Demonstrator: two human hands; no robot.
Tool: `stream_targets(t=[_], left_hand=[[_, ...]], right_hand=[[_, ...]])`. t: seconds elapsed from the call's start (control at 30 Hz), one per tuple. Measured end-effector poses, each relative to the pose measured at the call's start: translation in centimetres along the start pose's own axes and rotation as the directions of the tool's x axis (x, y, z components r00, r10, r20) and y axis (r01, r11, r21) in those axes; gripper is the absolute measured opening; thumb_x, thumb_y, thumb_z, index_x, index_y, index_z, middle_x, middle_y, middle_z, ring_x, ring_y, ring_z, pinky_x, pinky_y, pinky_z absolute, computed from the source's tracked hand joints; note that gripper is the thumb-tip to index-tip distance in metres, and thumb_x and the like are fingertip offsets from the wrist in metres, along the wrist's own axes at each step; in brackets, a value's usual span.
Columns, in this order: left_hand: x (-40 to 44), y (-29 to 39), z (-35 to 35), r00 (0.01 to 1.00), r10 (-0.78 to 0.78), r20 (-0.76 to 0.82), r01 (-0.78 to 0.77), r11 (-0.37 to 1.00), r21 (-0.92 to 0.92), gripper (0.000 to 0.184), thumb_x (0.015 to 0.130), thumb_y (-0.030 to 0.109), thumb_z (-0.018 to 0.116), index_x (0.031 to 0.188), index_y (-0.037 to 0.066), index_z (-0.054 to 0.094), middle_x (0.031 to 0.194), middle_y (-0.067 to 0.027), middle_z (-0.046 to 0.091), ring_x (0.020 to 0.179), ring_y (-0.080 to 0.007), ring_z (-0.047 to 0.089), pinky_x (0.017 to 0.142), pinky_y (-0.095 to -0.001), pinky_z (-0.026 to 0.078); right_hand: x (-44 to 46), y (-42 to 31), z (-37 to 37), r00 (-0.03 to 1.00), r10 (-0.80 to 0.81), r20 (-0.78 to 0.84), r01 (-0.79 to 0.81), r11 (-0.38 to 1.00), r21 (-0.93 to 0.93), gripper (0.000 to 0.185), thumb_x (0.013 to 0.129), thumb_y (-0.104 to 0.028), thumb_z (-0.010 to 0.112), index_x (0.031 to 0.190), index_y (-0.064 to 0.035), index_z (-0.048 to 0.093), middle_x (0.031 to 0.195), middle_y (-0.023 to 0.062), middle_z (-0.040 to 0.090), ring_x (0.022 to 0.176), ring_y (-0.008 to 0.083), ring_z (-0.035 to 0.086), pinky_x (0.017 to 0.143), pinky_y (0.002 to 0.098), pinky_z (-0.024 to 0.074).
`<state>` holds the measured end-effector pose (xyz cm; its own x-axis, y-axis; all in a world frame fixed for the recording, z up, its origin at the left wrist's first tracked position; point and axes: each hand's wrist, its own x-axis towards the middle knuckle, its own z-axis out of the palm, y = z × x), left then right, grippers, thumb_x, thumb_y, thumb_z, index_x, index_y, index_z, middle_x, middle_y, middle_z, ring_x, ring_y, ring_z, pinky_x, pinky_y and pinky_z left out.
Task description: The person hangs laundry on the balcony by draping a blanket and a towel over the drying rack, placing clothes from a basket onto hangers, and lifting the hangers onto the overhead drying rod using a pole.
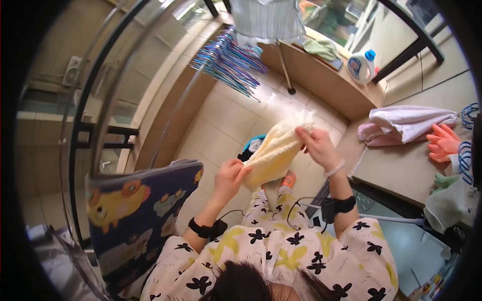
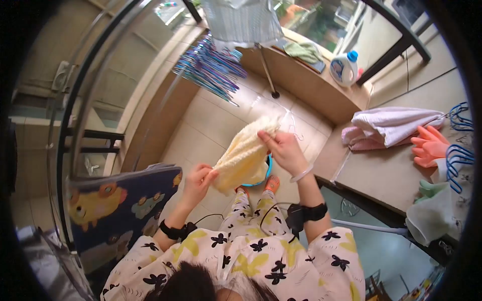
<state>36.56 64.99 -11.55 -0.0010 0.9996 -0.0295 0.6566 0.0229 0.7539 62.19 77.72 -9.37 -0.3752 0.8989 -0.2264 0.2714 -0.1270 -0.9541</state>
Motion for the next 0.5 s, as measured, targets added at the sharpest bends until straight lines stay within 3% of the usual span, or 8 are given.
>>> stream_targets(t=[0.07, 0.13, 0.17, 0.2, 0.3, 0.37, 0.47, 0.5], left_hand=[[0.1, 3.4, -2.6, 0.999, 0.042, -0.033, -0.043, 0.999, -0.030, 0.017, 0.086, 0.014, 0.059, 0.080, -0.001, 0.061, 0.081, -0.0116, 0.058, 0.070, -0.0209, 0.054, 0.061, -0.0287, 0.042], [0.8, 6.3, -6.1, 0.988, 0.075, -0.136, -0.105, 0.968, -0.227, 0.022, 0.088, 0.018, 0.057, 0.080, -0.002, 0.059, 0.077, -0.0086, 0.057, 0.067, -0.0158, 0.053, 0.058, -0.0265, 0.041], [1.0, 8.1, -6.9, 0.926, 0.205, -0.316, -0.272, 0.944, -0.186, 0.027, 0.092, 0.022, 0.052, 0.080, -0.002, 0.058, 0.069, -0.0039, 0.054, 0.063, -0.0107, 0.050, 0.054, -0.0243, 0.039], [0.2, 9.7, -7.6, 0.912, 0.217, -0.348, -0.289, 0.943, -0.167, 0.027, 0.092, 0.022, 0.052, 0.080, -0.002, 0.058, 0.069, -0.0039, 0.054, 0.063, -0.0107, 0.050, 0.054, -0.0243, 0.039], [-1.4, 13.8, -11.1, 0.899, 0.170, -0.404, -0.200, 0.979, -0.034, 0.034, 0.094, 0.028, 0.049, 0.078, -0.001, 0.056, 0.065, -0.0010, 0.053, 0.061, -0.0080, 0.048, 0.052, -0.0233, 0.038], [-1.6, 15.5, -14.0, 0.848, 0.102, -0.521, -0.208, 0.967, -0.150, 0.034, 0.093, 0.027, 0.050, 0.070, 0.001, 0.054, 0.055, -0.0050, 0.048, 0.049, -0.0124, 0.048, 0.047, -0.0253, 0.037], [-2.3, 18.2, -18.4, 0.758, 0.276, -0.592, -0.285, 0.955, 0.080, 0.036, 0.090, 0.032, 0.055, 0.069, 0.002, 0.054, 0.052, -0.0059, 0.048, 0.048, -0.0127, 0.051, 0.047, -0.0248, 0.039], [-2.6, 19.7, -19.3, 0.711, 0.430, -0.557, -0.311, 0.902, 0.300, 0.036, 0.088, 0.032, 0.057, 0.069, 0.002, 0.055, 0.052, -0.0064, 0.050, 0.049, -0.0124, 0.052, 0.047, -0.0244, 0.040]], right_hand=[[-1.4, -6.8, -0.7, 0.985, -0.159, 0.068, 0.149, 0.980, 0.130, 0.032, 0.091, -0.029, 0.054, 0.087, 0.0013, 0.063, 0.066, 0.0009, 0.059, 0.058, 0.0065, 0.052, 0.052, 0.0236, 0.0429], [-1.3, -14.1, -0.7, 0.858, -0.510, 0.051, 0.493, 0.848, 0.193, 0.028, 0.092, -0.025, 0.053, 0.092, 0.0020, 0.061, 0.074, 0.0010, 0.060, 0.068, 0.0046, 0.051, 0.060, 0.0226, 0.0436], [-1.4, -16.1, -1.0, 0.842, -0.539, 0.039, 0.518, 0.826, 0.223, 0.027, 0.092, -0.024, 0.053, 0.094, 0.0019, 0.060, 0.077, 0.0006, 0.060, 0.071, 0.0039, 0.050, 0.062, 0.0220, 0.0432], [-2.0, -17.4, -1.3, 0.824, -0.566, 0.026, 0.542, 0.801, 0.253, 0.026, 0.093, -0.023, 0.052, 0.097, 0.0018, 0.058, 0.080, 0.0003, 0.060, 0.075, 0.0033, 0.049, 0.065, 0.0214, 0.0427], [-2.4, -21.9, -1.7, 0.771, -0.636, 0.028, 0.616, 0.757, 0.220, 0.030, 0.093, -0.029, 0.051, 0.098, -0.0005, 0.059, 0.078, -0.0011, 0.058, 0.073, 0.0051, 0.051, 0.063, 0.0219, 0.0427], [-2.5, -26.5, -1.4, 0.766, -0.643, 0.022, 0.639, 0.764, 0.094, 0.036, 0.090, -0.036, 0.054, 0.097, -0.0018, 0.059, 0.075, -0.0010, 0.057, 0.069, 0.0059, 0.051, 0.060, 0.0215, 0.0420], [-4.2, -33.4, -1.4, 0.713, -0.700, -0.024, 0.692, 0.709, -0.138, 0.046, 0.083, -0.046, 0.060, 0.099, -0.0018, 0.059, 0.072, 0.0029, 0.057, 0.064, 0.0093, 0.053, 0.059, 0.0222, 0.0429], [-5.6, -35.7, -1.1, 0.723, -0.689, -0.041, 0.682, 0.722, -0.119, 0.042, 0.083, -0.042, 0.061, 0.094, -0.0018, 0.063, 0.068, 0.0028, 0.058, 0.059, 0.0098, 0.054, 0.054, 0.0212, 0.0442]])
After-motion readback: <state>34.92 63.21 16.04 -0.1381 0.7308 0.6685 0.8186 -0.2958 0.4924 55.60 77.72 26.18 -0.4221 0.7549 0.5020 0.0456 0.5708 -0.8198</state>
